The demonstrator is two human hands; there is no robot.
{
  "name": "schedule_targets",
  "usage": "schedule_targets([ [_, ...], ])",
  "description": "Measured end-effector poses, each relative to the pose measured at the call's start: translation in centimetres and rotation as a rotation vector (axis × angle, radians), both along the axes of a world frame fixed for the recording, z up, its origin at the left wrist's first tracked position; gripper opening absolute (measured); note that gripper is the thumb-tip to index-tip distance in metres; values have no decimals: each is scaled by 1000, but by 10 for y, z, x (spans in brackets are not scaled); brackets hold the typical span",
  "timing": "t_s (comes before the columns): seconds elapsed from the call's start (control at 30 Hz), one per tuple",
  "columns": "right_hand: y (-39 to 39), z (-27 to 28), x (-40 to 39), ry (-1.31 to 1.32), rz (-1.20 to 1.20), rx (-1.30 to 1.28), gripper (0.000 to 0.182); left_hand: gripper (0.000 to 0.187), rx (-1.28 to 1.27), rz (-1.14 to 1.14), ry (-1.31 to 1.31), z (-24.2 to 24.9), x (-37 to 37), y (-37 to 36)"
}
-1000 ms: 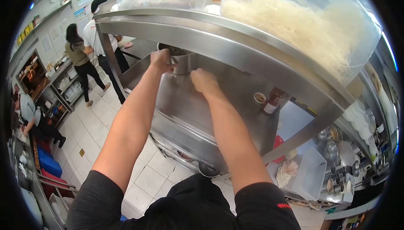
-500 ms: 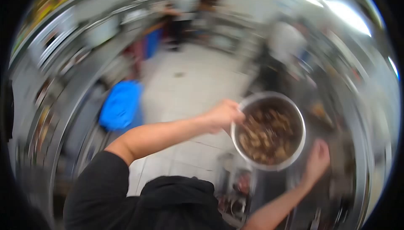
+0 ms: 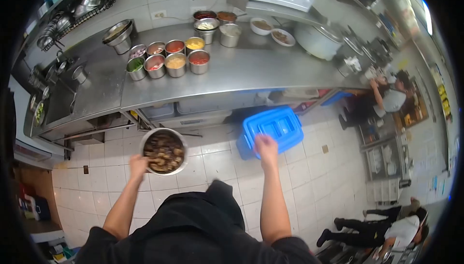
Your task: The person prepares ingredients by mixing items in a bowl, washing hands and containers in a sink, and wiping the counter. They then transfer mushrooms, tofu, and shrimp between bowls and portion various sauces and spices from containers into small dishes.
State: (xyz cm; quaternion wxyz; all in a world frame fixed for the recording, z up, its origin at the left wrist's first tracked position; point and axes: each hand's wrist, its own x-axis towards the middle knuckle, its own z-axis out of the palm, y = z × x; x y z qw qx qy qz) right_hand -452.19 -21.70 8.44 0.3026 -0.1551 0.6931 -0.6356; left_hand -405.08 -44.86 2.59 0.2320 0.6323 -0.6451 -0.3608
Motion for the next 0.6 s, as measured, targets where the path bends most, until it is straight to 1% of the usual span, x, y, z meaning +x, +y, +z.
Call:
schedule_targets([
  [0.03, -57, 11, -16, 80, 81, -36, 14, 10, 139, 174, 105, -4, 33, -27],
  [0.07, -113, 32, -27, 108, 136, -92, 13, 9, 123, 310, 284, 3, 49, -40],
  [0.1, -167, 48, -40, 121, 156, -85, 13, 10, 101, 449, 461, 17, 63, -49],
  [0.13, -220, 60, -53, 136, 180, -78, 13, 11, 91, 502, 483, 35, 73, -53],
  [0.17, -273, 65, -68, 120, 228, -109, 13, 12, 71, 615, 564, 48, 69, -57],
  [0.2, -319, 70, -81, 106, 264, -138, 13, 15, 8, 735, 556, 46, 74, -62],
  [0.23, -364, 73, -96, 97, 288, -132, 13, 15, -20, 821, 631, 52, 67, -63],
  [0.27, -403, 72, -105, 87, 315, -135, 13, 16, -48, 911, 695, 59, 61, -60],
  [0.3, -433, 69, -110, 74, 343, -133, 14, 16, -45, 943, 671, 63, 57, -57],
  [0.37, -485, 68, -117, 74, 411, -72, 14, 18, -14, 1113, 716, 71, 47, -60],
  [0.4, -505, 70, -118, 94, 439, -24, 14, 18, -20, 1137, 696, 78, 38, -69],
  [0.47, -543, 70, -115, 95, 497, 9, 15, 21, -8, 1169, 765, 78, 15, -80],
  [0.5, -557, 75, -111, 123, 506, -34, 15, 22, 2, 1120, 805, 74, 9, -90],
  [0.53, -572, 81, -106, 154, 512, -82, 16, 23, 22, 1132, 835, 85, -15, -110],
  [0.57, -587, 88, -102, 157, 525, -151, 17, 24, 43, 1133, 835, 78, -28, -129],
  [0.6, -597, 108, -92, 167, 529, -184, 19, 25, 63, 1118, 852, 67, -41, -148],
])
